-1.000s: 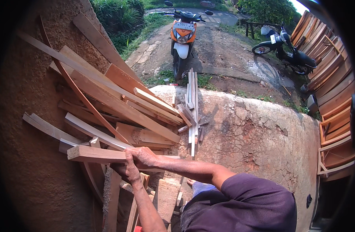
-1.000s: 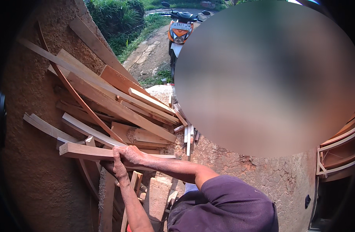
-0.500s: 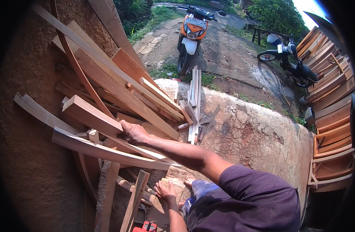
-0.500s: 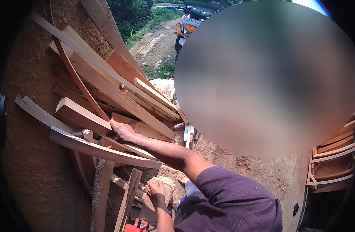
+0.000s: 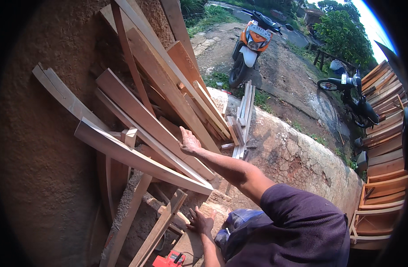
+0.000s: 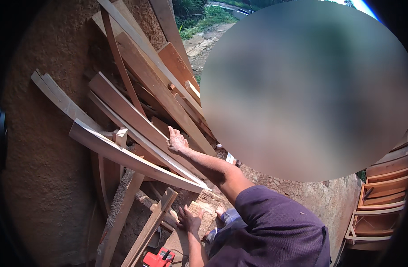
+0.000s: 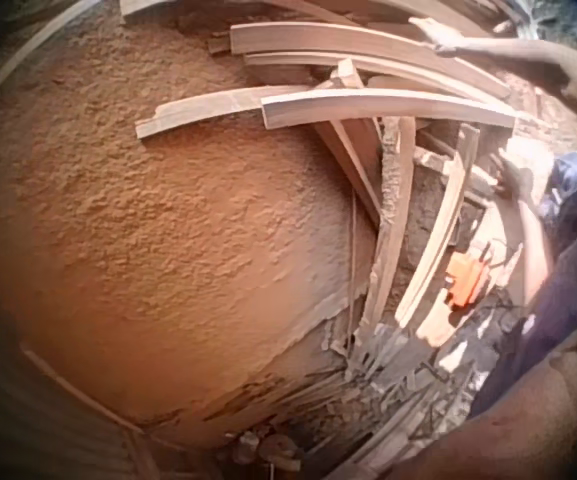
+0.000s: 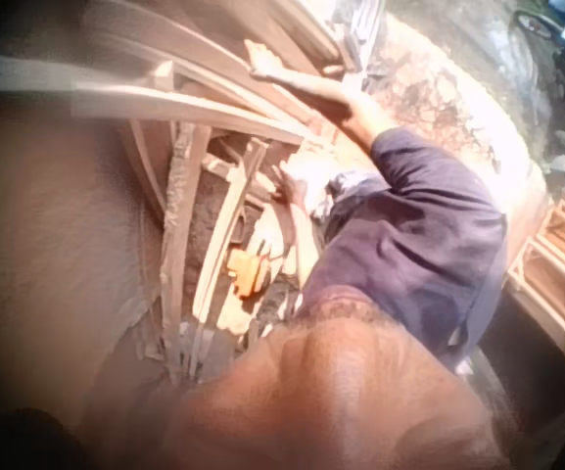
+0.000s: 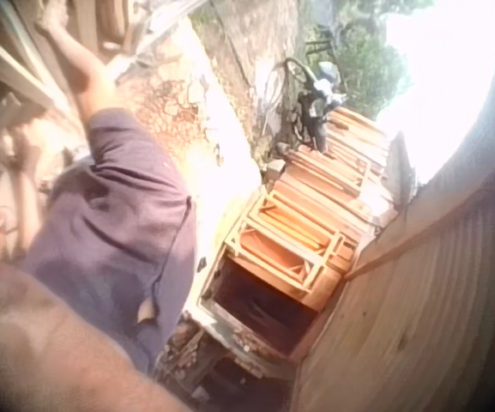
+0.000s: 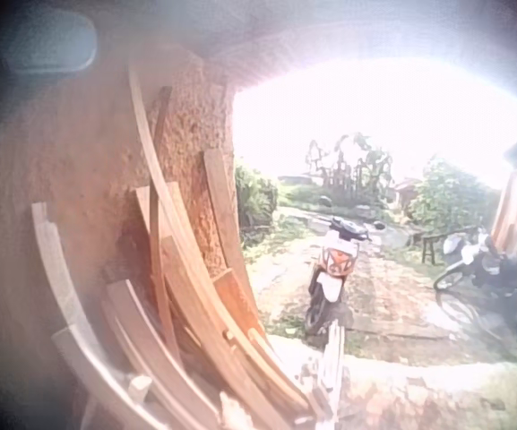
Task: The person uses a circular saw to cut a long wooden plank into smaller pieces. They position the wood, make cuts, and handle the resulting pieces in a cluttered workshop.
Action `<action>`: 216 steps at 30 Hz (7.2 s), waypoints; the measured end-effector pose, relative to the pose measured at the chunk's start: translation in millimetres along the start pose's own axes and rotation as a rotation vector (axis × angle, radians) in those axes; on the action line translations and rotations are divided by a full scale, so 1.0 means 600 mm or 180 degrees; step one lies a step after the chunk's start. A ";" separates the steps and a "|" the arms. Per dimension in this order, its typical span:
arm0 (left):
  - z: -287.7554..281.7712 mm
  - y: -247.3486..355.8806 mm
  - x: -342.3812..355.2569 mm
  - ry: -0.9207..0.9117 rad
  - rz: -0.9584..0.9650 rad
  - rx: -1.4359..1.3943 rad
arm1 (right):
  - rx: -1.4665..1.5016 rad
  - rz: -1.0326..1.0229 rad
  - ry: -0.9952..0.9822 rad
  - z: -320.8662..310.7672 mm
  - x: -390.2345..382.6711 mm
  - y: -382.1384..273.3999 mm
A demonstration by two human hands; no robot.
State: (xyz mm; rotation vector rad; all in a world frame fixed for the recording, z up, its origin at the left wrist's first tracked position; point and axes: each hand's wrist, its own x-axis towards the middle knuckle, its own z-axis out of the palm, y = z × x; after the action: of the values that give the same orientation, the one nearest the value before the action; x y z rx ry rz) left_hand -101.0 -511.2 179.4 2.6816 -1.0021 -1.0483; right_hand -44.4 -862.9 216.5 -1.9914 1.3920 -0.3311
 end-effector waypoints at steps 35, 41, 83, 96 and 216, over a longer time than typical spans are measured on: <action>0.072 -0.035 0.013 0.0525 -0.0024 -0.0790 | -0.3610 -0.3994 -0.0411 -0.004 0.025 -0.610; 0.052 -0.022 0.019 0.0217 -0.0176 -0.0761 | -0.3591 -0.5161 -0.0381 0.084 0.028 -0.589; -0.644 -0.410 0.119 0.2096 0.2269 -0.9517 | -0.3377 -0.5508 -0.0313 -0.243 -0.377 -0.924; -0.520 -0.344 -0.099 0.3146 0.1847 -0.7571 | -0.1964 -0.5396 -0.0688 -0.310 -0.352 -0.505; 1.051 -1.186 -0.739 0.4825 -0.4740 -0.7722 | -0.2012 -0.4082 -0.5272 0.825 -1.671 -0.129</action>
State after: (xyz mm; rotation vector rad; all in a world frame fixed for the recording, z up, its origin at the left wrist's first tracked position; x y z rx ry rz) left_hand -356.1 404.8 -263.9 0.5471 1.5854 0.3601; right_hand -110.7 246.1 68.3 -2.1791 -0.9452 1.1338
